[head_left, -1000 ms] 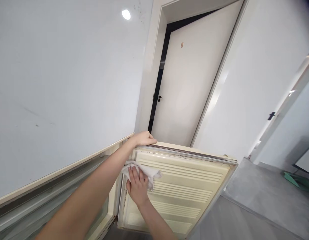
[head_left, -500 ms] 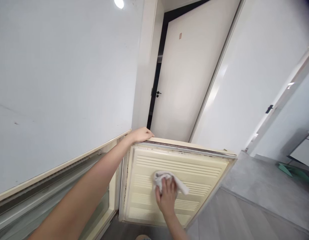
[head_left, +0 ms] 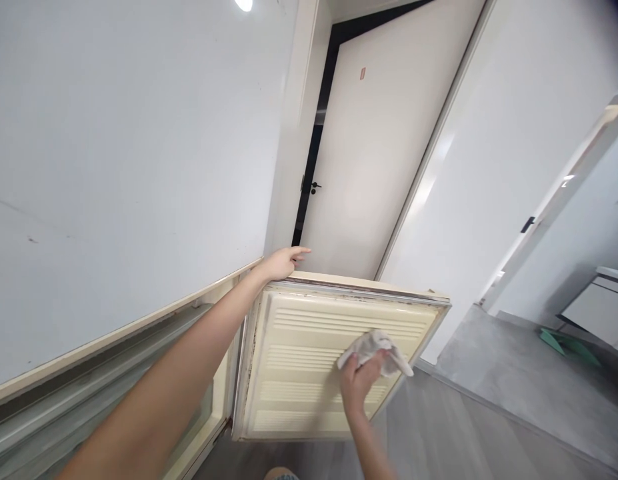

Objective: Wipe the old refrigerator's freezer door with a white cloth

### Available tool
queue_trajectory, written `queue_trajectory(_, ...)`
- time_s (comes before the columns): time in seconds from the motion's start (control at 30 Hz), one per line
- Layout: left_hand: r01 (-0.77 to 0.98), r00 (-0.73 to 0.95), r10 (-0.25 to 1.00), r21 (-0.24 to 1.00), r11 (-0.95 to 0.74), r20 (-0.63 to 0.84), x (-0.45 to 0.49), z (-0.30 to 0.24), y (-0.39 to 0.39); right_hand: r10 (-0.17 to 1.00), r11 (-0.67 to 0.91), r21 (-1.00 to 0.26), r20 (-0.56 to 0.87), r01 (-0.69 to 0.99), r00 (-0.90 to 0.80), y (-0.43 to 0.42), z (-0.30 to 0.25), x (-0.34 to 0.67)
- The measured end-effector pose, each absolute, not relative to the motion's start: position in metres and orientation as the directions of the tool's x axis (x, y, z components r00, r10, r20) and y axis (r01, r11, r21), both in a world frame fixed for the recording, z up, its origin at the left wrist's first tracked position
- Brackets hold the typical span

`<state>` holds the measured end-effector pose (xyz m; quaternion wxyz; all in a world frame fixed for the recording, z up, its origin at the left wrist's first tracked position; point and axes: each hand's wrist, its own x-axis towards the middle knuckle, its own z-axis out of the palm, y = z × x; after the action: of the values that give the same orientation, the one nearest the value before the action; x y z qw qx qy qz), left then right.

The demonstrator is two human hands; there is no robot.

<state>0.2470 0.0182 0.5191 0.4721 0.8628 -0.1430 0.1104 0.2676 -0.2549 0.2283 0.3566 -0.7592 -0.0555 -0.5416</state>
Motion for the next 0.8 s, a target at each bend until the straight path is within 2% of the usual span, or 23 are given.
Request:
queue_trajectory(0.07,-0.304,0.952,-0.133,0.779,-0.549,0.278,0.242,0.521,0.015,-0.137,-0.781,-0.315,0.929,0.540,0.344,-0.216,0.223,0.253)
queue_trajectory(0.17,-0.269,0.962,-0.129,0.767,-0.582,0.240,0.236,0.524,0.013,0.105,-0.756,-0.158,0.929,0.635,0.356,-0.149,0.215,0.224)
queue_trajectory(0.27,-0.261,0.964,-0.128,0.753,-0.604,0.232,0.233,0.527,0.012,0.432,-0.623,0.017,0.841,0.782,0.325,-0.094,0.208,0.202)
queue_trajectory(0.3,-0.259,0.965,-0.127,0.749,-0.610,0.230,0.232,0.527,0.012,0.513,-0.580,0.070,0.805,0.811,0.297,-0.083,0.206,0.199)
queue_trajectory(0.37,-0.255,0.966,-0.127,0.740,-0.623,0.226,0.230,0.528,0.012,0.599,-0.542,0.152,0.759,0.826,0.254,-0.072,0.202,0.199)
queue_trajectory(0.47,-0.251,0.967,-0.130,0.733,-0.633,0.218,0.228,0.529,0.012,0.637,-0.536,0.217,0.738,0.816,0.223,-0.084,0.198,0.206)
queue_trajectory(0.57,-0.255,0.966,-0.132,0.728,-0.636,0.222,0.229,0.528,0.014,0.622,-0.546,0.210,0.751,0.811,0.224,-0.118,0.196,0.213)
queue_trajectory(0.63,-0.260,0.964,-0.134,0.723,-0.640,0.229,0.231,0.527,0.015,0.533,-0.633,0.152,0.796,0.759,0.285,-0.146,0.196,0.220)
queue_trajectory(0.7,-0.265,0.963,-0.136,0.717,-0.645,0.234,0.233,0.526,0.016,0.395,-0.738,0.069,0.851,0.671,0.346,-0.176,0.198,0.231)
queue_trajectory(0.8,-0.269,0.961,-0.140,0.710,-0.650,0.237,0.234,0.525,0.017,0.195,-0.824,-0.023,0.927,0.566,0.321,-0.224,0.207,0.256)
